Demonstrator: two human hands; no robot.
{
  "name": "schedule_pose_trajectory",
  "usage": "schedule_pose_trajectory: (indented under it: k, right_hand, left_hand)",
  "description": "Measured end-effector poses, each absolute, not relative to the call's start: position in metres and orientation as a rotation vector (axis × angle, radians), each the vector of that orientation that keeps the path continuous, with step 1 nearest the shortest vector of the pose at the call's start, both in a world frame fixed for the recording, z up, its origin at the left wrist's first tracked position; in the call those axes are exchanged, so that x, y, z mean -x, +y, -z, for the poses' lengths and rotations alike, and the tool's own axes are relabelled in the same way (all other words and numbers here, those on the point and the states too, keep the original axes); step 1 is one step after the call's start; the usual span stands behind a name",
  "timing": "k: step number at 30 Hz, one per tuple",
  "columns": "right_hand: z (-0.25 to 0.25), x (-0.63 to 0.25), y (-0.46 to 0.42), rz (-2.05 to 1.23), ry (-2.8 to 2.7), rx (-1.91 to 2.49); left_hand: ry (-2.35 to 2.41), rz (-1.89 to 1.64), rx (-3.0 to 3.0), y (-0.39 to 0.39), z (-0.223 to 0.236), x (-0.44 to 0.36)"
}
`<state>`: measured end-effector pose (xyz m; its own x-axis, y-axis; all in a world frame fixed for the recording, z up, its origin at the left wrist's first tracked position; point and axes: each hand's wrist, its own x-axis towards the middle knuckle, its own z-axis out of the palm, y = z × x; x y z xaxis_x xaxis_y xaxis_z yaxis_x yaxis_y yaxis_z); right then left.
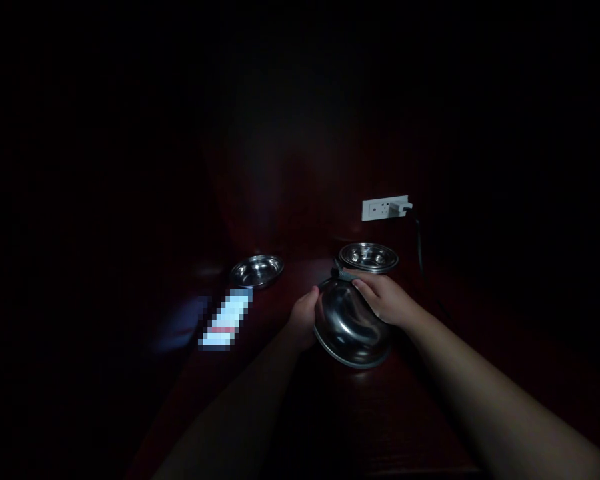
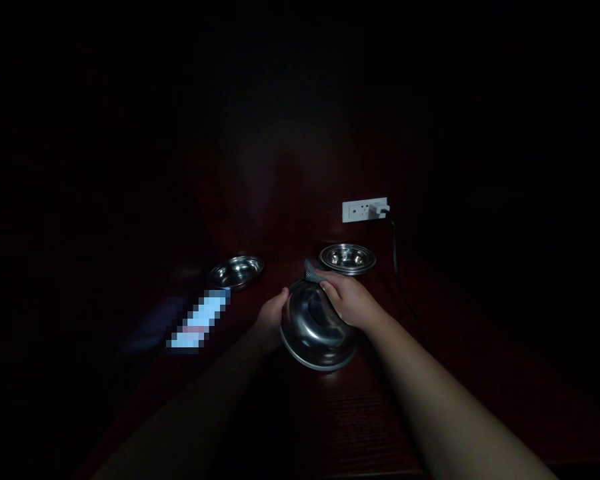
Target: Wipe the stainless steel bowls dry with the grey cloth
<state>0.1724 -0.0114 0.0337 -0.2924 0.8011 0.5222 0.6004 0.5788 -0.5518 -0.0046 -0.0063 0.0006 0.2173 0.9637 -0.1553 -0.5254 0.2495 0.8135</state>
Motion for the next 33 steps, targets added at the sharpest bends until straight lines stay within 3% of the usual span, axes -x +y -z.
schedule_pose_trajectory:
  k: [10,24,33]
  right_hand:
    - [-0.043,-0.141,-0.021,-0.105,-2.316,0.959]
    - [-0.033,-0.139,-0.027,-0.105,-2.36,0.825]
    - [-0.014,-0.156,-0.02,-0.139,-2.231,1.037]
  left_hand:
    - [0.629,-1.315,-0.63,-0.005,0.005,-0.009]
    - [0.448,-1.29,-0.441,-0.001,-0.009,0.002]
    - [0.597,-1.288,-0.353,0.008,-0.004,0.006]
